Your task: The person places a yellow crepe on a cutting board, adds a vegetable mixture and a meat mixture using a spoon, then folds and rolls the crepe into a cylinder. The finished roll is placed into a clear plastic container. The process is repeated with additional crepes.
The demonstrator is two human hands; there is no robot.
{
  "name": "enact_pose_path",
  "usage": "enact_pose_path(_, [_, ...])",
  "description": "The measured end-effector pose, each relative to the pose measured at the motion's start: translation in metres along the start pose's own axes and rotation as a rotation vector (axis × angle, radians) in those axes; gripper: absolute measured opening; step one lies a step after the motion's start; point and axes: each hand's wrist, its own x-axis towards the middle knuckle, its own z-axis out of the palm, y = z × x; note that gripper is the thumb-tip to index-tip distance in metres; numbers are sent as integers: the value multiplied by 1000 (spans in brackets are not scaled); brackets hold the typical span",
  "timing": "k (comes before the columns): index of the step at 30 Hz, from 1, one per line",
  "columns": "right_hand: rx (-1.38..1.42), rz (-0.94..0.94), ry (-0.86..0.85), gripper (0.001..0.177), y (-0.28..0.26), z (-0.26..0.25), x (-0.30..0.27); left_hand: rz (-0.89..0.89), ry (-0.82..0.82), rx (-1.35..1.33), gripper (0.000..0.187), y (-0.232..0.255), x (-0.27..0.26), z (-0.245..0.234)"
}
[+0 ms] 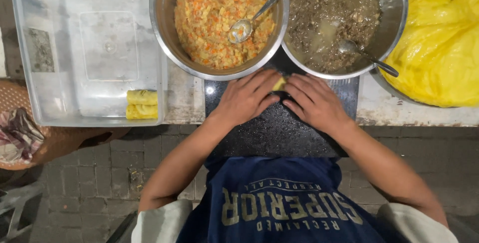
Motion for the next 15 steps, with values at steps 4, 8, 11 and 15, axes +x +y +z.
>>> enact_pose_path(4, [-4, 29, -34, 39, 8, 2, 3, 96, -32, 107, 38, -6, -7, 23])
enact_pose_path(8, [15, 48, -33, 39, 13, 6, 2, 120, 13, 169, 28, -12, -13, 44])
enact_pose_path(11, [77, 165, -143, 57, 15, 5, -12, 118, 27, 192, 22, -7, -22, 52])
enact_pose_path(15, [274, 742, -585, 85, -23, -24, 34, 1, -392, 138, 29, 16, -22, 2])
